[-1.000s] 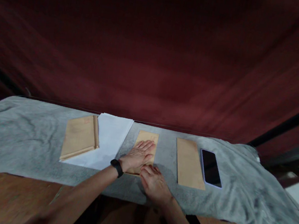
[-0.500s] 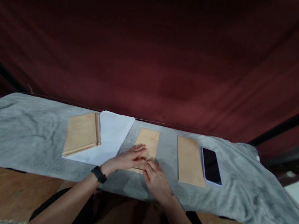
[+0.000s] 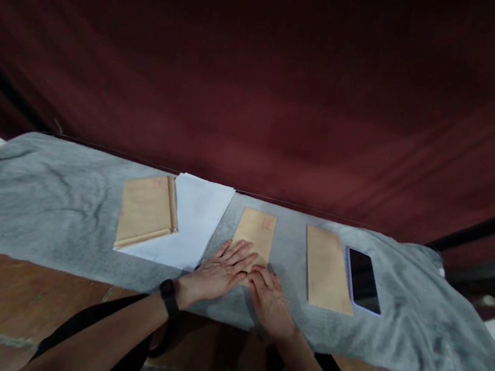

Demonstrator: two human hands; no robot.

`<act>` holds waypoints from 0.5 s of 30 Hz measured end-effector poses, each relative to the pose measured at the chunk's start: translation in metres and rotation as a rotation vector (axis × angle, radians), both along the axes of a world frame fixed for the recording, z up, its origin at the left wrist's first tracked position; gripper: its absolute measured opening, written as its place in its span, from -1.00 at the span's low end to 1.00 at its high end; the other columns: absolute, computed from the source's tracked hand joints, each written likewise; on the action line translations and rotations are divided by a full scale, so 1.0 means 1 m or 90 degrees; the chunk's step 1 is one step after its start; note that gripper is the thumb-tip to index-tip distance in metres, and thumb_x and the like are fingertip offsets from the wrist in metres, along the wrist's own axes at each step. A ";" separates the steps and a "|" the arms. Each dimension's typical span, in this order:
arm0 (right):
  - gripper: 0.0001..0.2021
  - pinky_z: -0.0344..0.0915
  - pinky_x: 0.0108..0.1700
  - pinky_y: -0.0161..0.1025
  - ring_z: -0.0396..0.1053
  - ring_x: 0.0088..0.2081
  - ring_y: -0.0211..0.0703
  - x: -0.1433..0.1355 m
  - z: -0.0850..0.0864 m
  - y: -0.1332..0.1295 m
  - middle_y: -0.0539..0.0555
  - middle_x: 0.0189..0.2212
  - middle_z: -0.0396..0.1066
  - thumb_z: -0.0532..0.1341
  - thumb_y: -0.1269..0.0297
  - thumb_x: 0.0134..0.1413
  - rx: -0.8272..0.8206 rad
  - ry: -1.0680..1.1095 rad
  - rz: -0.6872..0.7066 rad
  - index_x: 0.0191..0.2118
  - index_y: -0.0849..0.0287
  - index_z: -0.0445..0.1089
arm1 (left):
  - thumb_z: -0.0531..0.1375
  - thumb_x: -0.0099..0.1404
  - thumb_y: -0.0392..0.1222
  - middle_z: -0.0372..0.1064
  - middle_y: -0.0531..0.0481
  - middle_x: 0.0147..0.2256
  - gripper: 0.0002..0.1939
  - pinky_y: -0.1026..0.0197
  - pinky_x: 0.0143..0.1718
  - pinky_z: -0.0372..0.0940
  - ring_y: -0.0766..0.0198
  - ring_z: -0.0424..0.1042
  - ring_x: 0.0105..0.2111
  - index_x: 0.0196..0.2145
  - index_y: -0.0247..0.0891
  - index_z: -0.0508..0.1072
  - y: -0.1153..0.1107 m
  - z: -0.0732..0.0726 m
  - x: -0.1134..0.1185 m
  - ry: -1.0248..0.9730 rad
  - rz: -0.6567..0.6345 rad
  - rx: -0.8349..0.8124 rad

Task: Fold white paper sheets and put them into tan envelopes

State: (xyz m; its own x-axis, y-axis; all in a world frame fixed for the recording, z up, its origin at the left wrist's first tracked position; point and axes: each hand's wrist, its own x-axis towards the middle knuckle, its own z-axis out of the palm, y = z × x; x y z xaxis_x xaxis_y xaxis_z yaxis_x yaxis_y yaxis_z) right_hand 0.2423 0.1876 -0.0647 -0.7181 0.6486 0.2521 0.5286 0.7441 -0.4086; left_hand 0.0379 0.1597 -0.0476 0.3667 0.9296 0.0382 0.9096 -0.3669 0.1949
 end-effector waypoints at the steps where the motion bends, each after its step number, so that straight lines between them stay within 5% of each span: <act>1: -0.76 0.32 0.10 -0.03 0.38 0.07 -0.07 0.001 -0.001 0.000 0.13 0.06 0.41 0.03 0.46 0.35 0.000 0.000 0.001 -0.01 0.10 0.35 | -0.14 0.54 -0.04 -0.12 -0.02 0.43 -0.48 -0.06 0.39 -0.24 0.14 -0.19 0.43 0.39 -0.07 0.04 -0.001 -0.001 -0.001 0.001 -0.002 0.008; 8: -0.70 0.30 0.20 0.01 0.25 0.23 -0.05 0.005 -0.004 0.006 0.18 0.19 0.31 0.01 0.43 0.34 -0.030 0.046 0.013 0.08 0.11 0.33 | -0.09 0.53 -0.08 -0.11 -0.08 0.42 -0.47 -0.10 0.39 -0.24 0.09 -0.18 0.42 0.39 -0.16 0.02 -0.003 -0.002 0.003 0.026 -0.002 0.038; 15: -0.72 0.27 0.25 0.11 0.25 0.25 0.00 0.015 -0.010 0.015 0.20 0.20 0.32 0.02 0.35 0.34 -0.077 0.068 0.024 0.07 0.12 0.36 | -0.08 0.51 -0.33 0.36 -0.11 0.16 -0.64 0.12 0.26 0.06 0.18 0.29 0.19 0.16 -0.28 0.32 -0.010 0.016 0.015 0.062 -0.083 0.089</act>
State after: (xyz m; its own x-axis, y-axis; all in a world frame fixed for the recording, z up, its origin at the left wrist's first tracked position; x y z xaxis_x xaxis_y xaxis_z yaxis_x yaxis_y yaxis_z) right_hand 0.2574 0.2026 -0.0744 -0.7161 0.6519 0.2495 0.4501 0.7045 -0.5487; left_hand 0.0526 0.1501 -0.0311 0.4911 0.8626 0.1214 0.8652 -0.4992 0.0471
